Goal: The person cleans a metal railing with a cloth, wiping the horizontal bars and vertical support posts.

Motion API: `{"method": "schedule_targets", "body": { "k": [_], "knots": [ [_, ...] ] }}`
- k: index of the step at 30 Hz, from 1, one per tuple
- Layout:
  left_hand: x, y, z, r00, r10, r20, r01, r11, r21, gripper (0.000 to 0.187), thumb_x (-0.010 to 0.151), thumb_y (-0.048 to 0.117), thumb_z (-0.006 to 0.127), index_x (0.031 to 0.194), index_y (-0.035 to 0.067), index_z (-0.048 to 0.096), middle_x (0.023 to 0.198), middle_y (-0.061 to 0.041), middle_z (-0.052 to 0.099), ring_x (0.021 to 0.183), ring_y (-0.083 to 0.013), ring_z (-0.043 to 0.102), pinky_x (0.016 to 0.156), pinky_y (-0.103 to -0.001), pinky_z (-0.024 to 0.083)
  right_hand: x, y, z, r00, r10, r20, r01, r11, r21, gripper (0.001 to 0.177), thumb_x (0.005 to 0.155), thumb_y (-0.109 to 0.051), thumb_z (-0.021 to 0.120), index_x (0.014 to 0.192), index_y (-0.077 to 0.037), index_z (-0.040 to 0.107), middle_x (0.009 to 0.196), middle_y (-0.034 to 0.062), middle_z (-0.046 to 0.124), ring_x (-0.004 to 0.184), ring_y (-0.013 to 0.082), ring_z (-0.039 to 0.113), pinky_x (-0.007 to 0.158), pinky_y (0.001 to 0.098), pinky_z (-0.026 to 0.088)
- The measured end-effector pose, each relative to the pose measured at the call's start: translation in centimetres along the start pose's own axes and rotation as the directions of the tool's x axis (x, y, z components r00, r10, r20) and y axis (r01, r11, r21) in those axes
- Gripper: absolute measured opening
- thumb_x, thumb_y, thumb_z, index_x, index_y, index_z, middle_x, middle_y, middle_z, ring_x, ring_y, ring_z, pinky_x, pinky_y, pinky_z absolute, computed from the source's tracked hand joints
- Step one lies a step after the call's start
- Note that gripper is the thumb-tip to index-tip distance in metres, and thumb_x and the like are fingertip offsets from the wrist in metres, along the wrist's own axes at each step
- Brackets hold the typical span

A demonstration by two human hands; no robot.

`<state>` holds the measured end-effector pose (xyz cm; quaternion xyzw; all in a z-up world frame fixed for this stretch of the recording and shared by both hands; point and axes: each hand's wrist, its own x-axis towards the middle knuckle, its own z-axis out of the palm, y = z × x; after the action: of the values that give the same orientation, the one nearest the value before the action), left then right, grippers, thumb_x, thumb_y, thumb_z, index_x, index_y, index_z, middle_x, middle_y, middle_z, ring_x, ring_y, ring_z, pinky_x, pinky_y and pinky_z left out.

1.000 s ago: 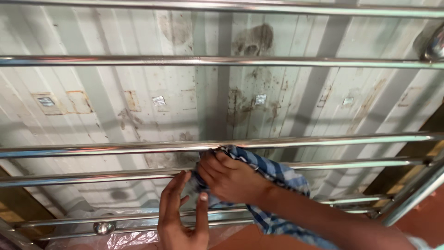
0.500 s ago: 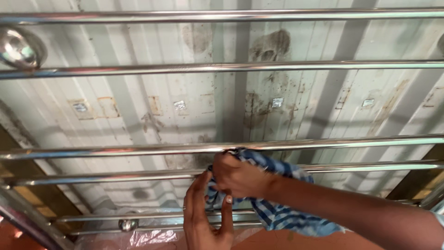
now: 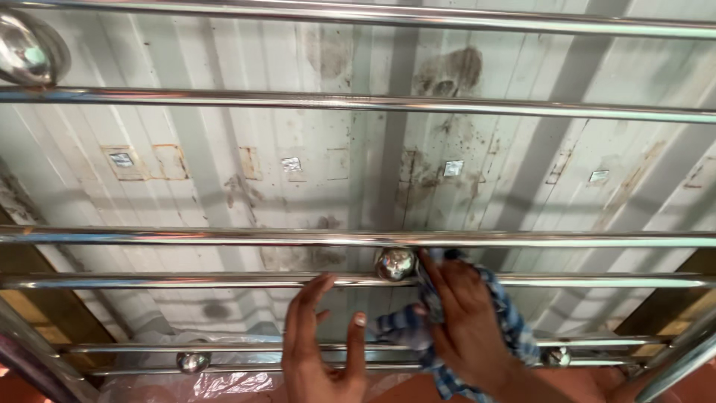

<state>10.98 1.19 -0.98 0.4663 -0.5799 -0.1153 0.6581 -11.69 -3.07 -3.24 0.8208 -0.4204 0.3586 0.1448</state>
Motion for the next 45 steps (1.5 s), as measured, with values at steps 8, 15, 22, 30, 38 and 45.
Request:
{"method": "schedule_targets", "body": {
  "k": [8, 15, 22, 30, 38, 45],
  "knots": [
    [-2.3, -0.8, 4.4, 0.979, 0.196, 0.053, -0.194, 0.980, -0.043, 0.046, 0.088, 0.009, 0.063, 0.134, 0.007, 0.063, 0.131, -0.018, 0.068, 0.123, -0.0326, 0.069, 0.100, -0.041, 0.057, 3.7, -7.7, 3.8, 0.859, 0.489, -0.153, -0.276, 0.693, 0.667, 0.069, 0.099, -0.009, 0.055, 0.158, 0.009, 0.024, 0.166, 0.0273, 0.030, 0.155, 0.0388, 0.022, 0.121, 0.0445, 0.017],
    [-1.7, -2.5, 4.4, 0.997, -0.075, -0.012, 0.072, 0.984, -0.163, 0.038, 0.099, 0.006, 0.049, 0.135, 0.004, 0.061, 0.125, -0.016, 0.074, 0.117, -0.0296, 0.074, 0.092, -0.039, 0.060, 7.2, -9.2, 2.6, 0.756, 0.599, -0.264, -0.440, 0.764, 0.472, 0.071, 0.086, -0.019, 0.073, 0.146, 0.005, 0.044, 0.132, 0.0234, 0.061, 0.125, 0.0380, 0.055, 0.106, 0.0439, 0.038],
    [-1.4, -2.4, 3.5, 0.999, -0.012, 0.036, 0.015, 0.996, -0.092, 0.031, 0.099, 0.009, 0.051, 0.125, 0.004, 0.066, 0.125, -0.014, 0.074, 0.119, -0.0288, 0.073, 0.091, -0.038, 0.061, 9.6, -7.6, 0.0, 0.725, 0.689, 0.008, -0.653, 0.684, 0.325, 0.052, 0.067, -0.039, 0.085, 0.103, -0.003, 0.074, 0.084, 0.0200, 0.076, 0.085, 0.0417, 0.070, 0.080, 0.0441, 0.053],
    [-2.0, -1.2, 3.9, 0.999, -0.008, 0.045, 0.010, 0.999, -0.045, 0.031, 0.090, 0.002, 0.056, 0.117, 0.006, 0.071, 0.125, -0.014, 0.072, 0.116, -0.0313, 0.073, 0.091, -0.039, 0.060, 5.3, -6.2, 1.8, 0.861, 0.011, -0.508, -0.069, 0.993, -0.095, 0.059, 0.089, -0.026, 0.065, 0.128, 0.016, 0.052, 0.104, 0.0319, 0.069, 0.094, 0.0482, 0.065, 0.092, 0.0539, 0.044],
    [-1.5, -1.2, 3.8, 0.997, 0.002, 0.079, -0.004, 0.999, 0.032, 0.033, 0.088, 0.002, 0.059, 0.118, 0.005, 0.070, 0.124, -0.014, 0.072, 0.118, -0.0316, 0.068, 0.093, -0.042, 0.055, 6.8, -1.8, 0.4, 0.859, 0.399, 0.320, -0.390, 0.916, -0.094, 0.064, 0.080, -0.053, 0.077, 0.106, 0.003, 0.063, 0.079, 0.0199, 0.069, 0.079, 0.0380, 0.067, 0.077, 0.0465, 0.053],
    [-2.2, -1.7, 5.1, 0.994, 0.092, 0.053, -0.097, 0.990, 0.106, 0.031, 0.084, 0.005, 0.065, 0.115, 0.006, 0.072, 0.123, -0.015, 0.071, 0.119, -0.0338, 0.067, 0.102, -0.046, 0.051, 3.8, -3.9, 3.9, 0.919, -0.015, -0.395, -0.101, 0.957, -0.271, 0.063, 0.064, -0.015, 0.065, 0.122, 0.011, 0.059, 0.101, 0.0226, 0.067, 0.096, 0.0402, 0.065, 0.093, 0.0532, 0.046]
  ]
}}
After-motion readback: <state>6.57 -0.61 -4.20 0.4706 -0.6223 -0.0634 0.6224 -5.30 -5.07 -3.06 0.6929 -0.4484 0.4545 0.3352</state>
